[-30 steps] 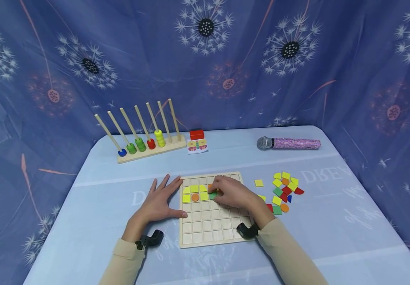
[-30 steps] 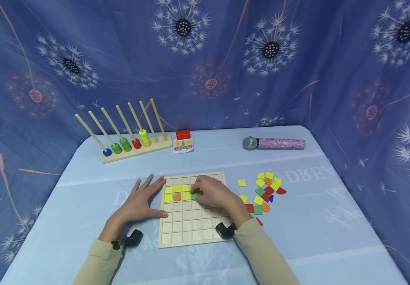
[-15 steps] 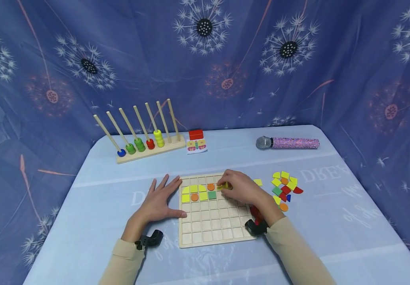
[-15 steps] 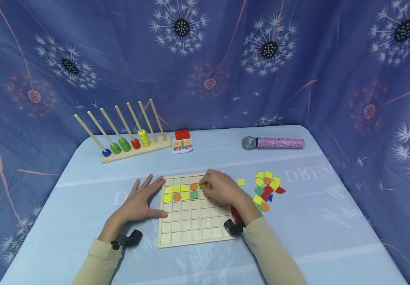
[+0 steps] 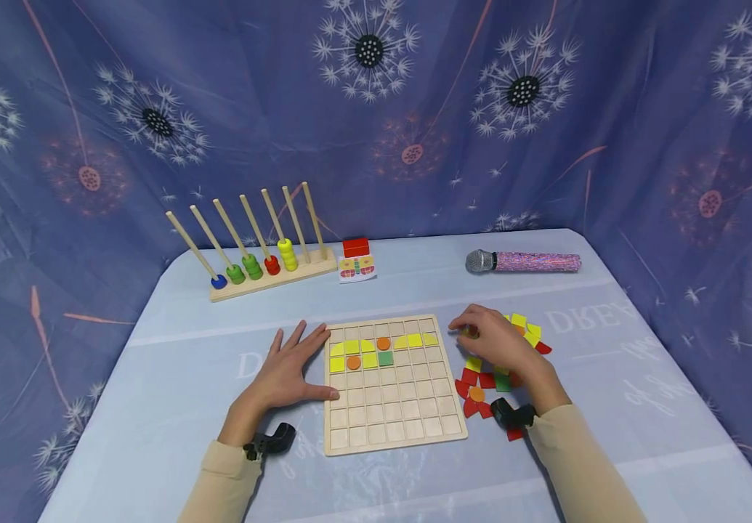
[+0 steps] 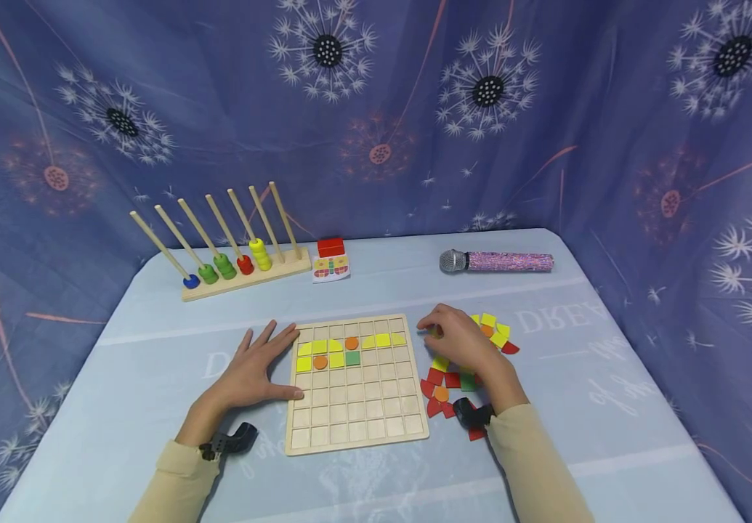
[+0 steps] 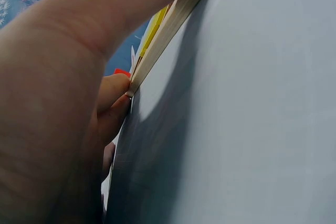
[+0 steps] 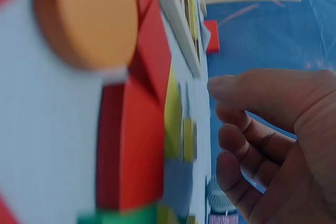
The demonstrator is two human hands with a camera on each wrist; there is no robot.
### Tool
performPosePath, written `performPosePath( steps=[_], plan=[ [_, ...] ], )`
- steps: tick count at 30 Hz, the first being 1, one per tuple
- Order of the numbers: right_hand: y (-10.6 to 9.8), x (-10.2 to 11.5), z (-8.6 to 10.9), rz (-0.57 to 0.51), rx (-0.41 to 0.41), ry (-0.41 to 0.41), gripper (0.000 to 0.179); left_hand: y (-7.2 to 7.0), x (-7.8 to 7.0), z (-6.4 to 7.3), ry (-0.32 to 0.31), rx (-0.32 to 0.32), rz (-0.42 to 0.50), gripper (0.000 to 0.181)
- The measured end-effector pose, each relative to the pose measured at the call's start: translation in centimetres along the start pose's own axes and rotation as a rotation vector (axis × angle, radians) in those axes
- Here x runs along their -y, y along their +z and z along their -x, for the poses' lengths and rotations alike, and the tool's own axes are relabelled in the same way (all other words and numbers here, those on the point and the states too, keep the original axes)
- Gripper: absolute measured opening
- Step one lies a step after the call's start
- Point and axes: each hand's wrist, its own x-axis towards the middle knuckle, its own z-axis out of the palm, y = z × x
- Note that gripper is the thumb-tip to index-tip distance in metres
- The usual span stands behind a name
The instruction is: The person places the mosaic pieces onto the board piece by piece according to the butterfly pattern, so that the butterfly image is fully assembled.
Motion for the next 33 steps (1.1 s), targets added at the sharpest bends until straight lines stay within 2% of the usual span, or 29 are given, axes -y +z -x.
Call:
performPosePath(
  steps=[7, 15, 20, 27, 33],
  plan=[
    [-0.5, -1.9, 0.2, 0.008, 0.038, 0.067, 0.035, 0.0, 0.0, 0.0, -0.019, 0.011, 0.01, 0.116],
    [-0.5, -2.1, 0.2, 0.0, 0.063, 0.1, 0.038, 0.1, -0.1, -0.1, -0.019, 0.006, 0.0, 0.116],
    [-0.4, -1.4, 0.2, -0.004, 0.059, 0.066, 0.037, 0.1, 0.0, 0.0, -0.017, 0.008, 0.006, 0.116],
    [0.3, 1.1, -0.3, -0.018, 0.067, 0.011, 0.036, 0.1, 0.0, 0.0, -0.018, 0.008, 0.012, 0.116],
    [0.9, 2.8, -1.0, -0.016, 0.074, -0.091, 0.033, 0.0, -0.1, 0.0, -0.016, 0.005, 0.009, 0.115]
  ],
)
